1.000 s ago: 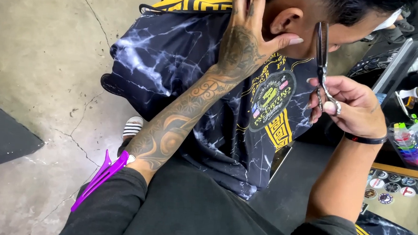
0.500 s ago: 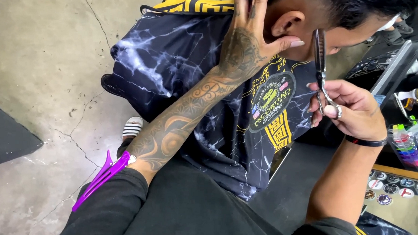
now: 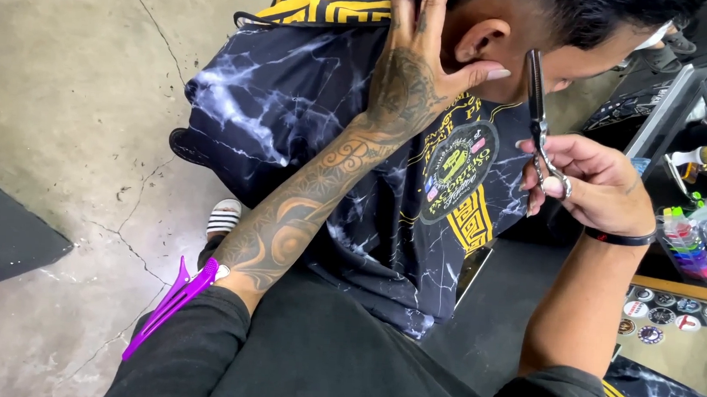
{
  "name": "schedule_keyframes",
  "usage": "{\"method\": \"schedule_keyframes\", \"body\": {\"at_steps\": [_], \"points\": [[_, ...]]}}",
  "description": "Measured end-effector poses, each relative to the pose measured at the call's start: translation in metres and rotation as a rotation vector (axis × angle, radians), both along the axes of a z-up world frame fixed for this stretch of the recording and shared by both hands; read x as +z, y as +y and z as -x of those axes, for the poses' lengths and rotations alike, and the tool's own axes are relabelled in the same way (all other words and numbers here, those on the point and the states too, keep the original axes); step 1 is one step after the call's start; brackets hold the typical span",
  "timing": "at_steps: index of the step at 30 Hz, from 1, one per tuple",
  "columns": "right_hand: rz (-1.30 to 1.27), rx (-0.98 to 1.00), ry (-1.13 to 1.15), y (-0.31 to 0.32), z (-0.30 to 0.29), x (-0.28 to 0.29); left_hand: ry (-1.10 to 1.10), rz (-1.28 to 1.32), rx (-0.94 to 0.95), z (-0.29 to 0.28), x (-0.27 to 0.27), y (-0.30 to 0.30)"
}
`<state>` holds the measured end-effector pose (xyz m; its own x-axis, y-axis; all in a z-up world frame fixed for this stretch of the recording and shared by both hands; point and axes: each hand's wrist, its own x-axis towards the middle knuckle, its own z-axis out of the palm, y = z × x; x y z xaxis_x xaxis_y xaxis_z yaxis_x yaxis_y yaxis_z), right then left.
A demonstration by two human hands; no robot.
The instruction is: The person uses thinning shears and a brush to trim and blend the hair around the client's ears and sideburns. The barber repeatedly brushes away loose hair and refines the fade line with precise scissor-over-comb cuts.
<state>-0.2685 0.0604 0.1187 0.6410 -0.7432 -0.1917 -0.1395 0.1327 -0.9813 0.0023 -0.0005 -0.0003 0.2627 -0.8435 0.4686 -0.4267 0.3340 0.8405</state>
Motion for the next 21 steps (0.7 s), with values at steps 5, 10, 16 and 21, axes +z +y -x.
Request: {"method": "schedule_keyframes", "body": {"at_steps": [5,10,16,21], "points": [[0.001,-0.029,-0.064,-0.002,0.007,-0.005,-0.014,0.018,0.020,0.002,-0.001,0.000],[-0.008,0.000,-0.003,-0.002,0.004,-0.001,-0.004,-0.009,0.007,0.000,0.001,0.001],[0.058,-0.010,-0.033,-0.001,0.002,0.001,0.030,0.005,-0.002,-0.003,0.006,0.007],[0.023,0.022,-0.031,-0.004,0.000,-0.001,-0.017,0.038,-0.058,-0.017,0.031,0.019]]}}
